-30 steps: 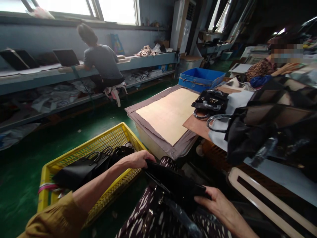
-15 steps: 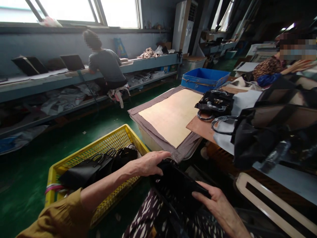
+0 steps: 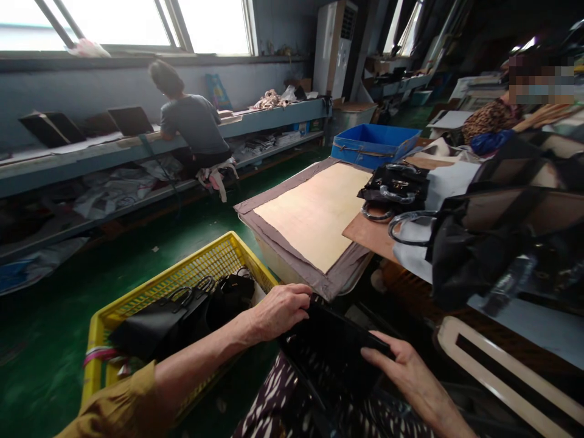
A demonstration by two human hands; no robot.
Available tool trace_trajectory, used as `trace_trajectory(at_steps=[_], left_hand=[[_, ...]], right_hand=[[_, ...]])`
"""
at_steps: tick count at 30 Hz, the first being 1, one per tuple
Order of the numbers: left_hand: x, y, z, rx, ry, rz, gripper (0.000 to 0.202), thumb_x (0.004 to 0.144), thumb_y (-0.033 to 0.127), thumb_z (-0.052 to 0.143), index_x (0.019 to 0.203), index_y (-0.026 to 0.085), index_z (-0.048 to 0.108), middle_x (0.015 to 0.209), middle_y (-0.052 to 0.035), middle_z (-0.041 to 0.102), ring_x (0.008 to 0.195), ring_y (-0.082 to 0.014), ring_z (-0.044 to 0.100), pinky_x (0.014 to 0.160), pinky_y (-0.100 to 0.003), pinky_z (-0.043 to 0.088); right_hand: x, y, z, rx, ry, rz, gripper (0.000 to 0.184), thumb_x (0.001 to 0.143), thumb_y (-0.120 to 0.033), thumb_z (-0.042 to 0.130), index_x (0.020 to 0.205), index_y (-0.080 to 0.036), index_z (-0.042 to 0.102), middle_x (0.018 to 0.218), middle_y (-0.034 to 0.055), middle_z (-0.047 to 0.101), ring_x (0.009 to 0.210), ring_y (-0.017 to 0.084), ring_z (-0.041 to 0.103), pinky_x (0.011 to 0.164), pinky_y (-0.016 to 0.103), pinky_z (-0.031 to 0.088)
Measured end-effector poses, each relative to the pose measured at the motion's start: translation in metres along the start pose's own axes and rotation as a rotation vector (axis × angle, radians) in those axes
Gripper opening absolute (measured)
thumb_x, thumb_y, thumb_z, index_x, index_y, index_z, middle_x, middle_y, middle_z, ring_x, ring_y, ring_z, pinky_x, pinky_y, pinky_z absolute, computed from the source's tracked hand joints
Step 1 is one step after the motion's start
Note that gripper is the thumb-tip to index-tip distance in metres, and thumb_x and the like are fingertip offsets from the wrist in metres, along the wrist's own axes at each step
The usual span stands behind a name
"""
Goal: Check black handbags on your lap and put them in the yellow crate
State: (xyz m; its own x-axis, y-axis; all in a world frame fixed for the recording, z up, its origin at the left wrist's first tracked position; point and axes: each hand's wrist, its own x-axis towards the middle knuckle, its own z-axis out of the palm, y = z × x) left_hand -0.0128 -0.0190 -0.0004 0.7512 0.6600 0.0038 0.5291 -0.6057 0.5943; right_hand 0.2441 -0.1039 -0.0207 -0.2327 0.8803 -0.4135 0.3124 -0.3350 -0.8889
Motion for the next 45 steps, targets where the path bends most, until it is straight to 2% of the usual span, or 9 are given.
trace_trajectory(at_steps=[5, 9, 12, 16, 19, 24, 30, 37, 45], left_hand=[[0.002, 0.002, -0.003, -0.035, -0.041, 0.032, 0.018, 0.084, 0.019, 0.046, 0.067, 0.015, 0.052, 0.108, -0.0048, 0.057, 0.087, -0.0141, 0.056, 0.079, -0.022, 0.04], [0.005, 0.002, 0.0, -0.045, -0.049, 0.031, 0.018, 0.072, 0.008, 0.045, 0.055, 0.014, 0.044, 0.098, -0.0048, 0.058, 0.075, -0.0115, 0.053, 0.067, -0.021, 0.039], [0.01, 0.0, 0.003, -0.051, -0.044, 0.025, 0.019, 0.063, 0.005, 0.044, 0.049, 0.015, 0.035, 0.085, -0.0037, 0.056, 0.065, -0.0096, 0.048, 0.057, -0.02, 0.035], [0.018, -0.003, 0.006, -0.081, -0.045, 0.028, 0.021, 0.057, 0.004, 0.042, 0.049, 0.016, 0.027, 0.069, -0.0007, 0.049, 0.058, -0.0083, 0.042, 0.051, -0.021, 0.029], [0.02, -0.005, 0.008, -0.105, -0.033, 0.04, 0.021, 0.055, 0.004, 0.04, 0.049, 0.016, 0.025, 0.066, 0.0003, 0.046, 0.057, -0.0084, 0.04, 0.05, -0.021, 0.027], [0.021, -0.009, 0.01, -0.119, -0.009, 0.014, 0.021, 0.055, 0.003, 0.04, 0.049, 0.016, 0.025, 0.062, 0.0017, 0.044, 0.054, -0.0076, 0.036, 0.049, -0.021, 0.026], [0.023, -0.012, 0.012, -0.128, -0.005, -0.011, 0.02, 0.057, 0.004, 0.043, 0.05, 0.016, 0.028, 0.059, 0.003, 0.042, 0.051, -0.0068, 0.031, 0.049, -0.021, 0.024], [0.025, -0.011, 0.015, -0.132, -0.014, -0.015, 0.018, 0.06, 0.007, 0.045, 0.052, 0.015, 0.031, 0.061, 0.0031, 0.043, 0.052, -0.0068, 0.031, 0.049, -0.02, 0.024], [0.024, -0.01, 0.016, -0.127, -0.02, 0.028, 0.019, 0.062, 0.008, 0.045, 0.052, 0.015, 0.031, 0.062, 0.0027, 0.043, 0.054, -0.0066, 0.034, 0.051, -0.021, 0.025]], right_hand=[[0.004, 0.001, -0.004, -0.046, 0.023, -0.024, 0.028, 0.079, -0.041, 0.052, 0.083, -0.016, 0.064, 0.072, -0.0013, 0.063, 0.07, 0.017, 0.055, 0.062, 0.024, 0.041], [0.005, -0.003, -0.006, -0.131, 0.066, -0.043, 0.037, 0.082, -0.047, 0.044, 0.076, -0.016, 0.063, 0.069, -0.0006, 0.062, 0.066, 0.017, 0.054, 0.061, 0.025, 0.041], [0.005, -0.007, -0.005, -0.19, 0.107, -0.039, 0.041, 0.083, -0.049, 0.041, 0.086, -0.016, 0.066, 0.076, 0.0011, 0.066, 0.073, 0.02, 0.058, 0.065, 0.026, 0.043], [0.008, -0.006, -0.004, -0.17, 0.182, -0.041, 0.041, 0.081, -0.047, 0.047, 0.104, -0.017, 0.063, 0.098, 0.0036, 0.068, 0.094, 0.023, 0.059, 0.083, 0.03, 0.043], [0.012, 0.0, -0.004, -0.145, 0.226, -0.043, 0.039, 0.078, -0.043, 0.052, 0.106, -0.018, 0.062, 0.109, 0.0047, 0.065, 0.104, 0.024, 0.056, 0.092, 0.034, 0.039], [0.017, 0.007, -0.003, -0.218, 0.252, -0.042, 0.038, 0.081, -0.046, 0.048, 0.105, -0.021, 0.063, 0.109, 0.0044, 0.066, 0.104, 0.024, 0.056, 0.094, 0.036, 0.039], [0.016, 0.005, 0.003, -0.518, 0.366, -0.105, 0.038, 0.088, -0.043, 0.04, 0.103, -0.017, 0.064, 0.109, 0.0066, 0.066, 0.103, 0.022, 0.058, 0.091, 0.031, 0.042], [0.022, 0.002, 0.01, -1.06, 0.366, -0.347, 0.025, 0.089, -0.026, 0.045, 0.107, -0.017, 0.061, 0.105, 0.0073, 0.066, 0.088, 0.023, 0.062, 0.077, 0.036, 0.046], [0.03, -0.005, 0.019, -1.108, 0.403, -0.258, 0.019, 0.088, -0.032, 0.047, 0.093, -0.025, 0.064, 0.078, 0.0006, 0.071, 0.07, 0.019, 0.065, 0.058, 0.026, 0.04]])
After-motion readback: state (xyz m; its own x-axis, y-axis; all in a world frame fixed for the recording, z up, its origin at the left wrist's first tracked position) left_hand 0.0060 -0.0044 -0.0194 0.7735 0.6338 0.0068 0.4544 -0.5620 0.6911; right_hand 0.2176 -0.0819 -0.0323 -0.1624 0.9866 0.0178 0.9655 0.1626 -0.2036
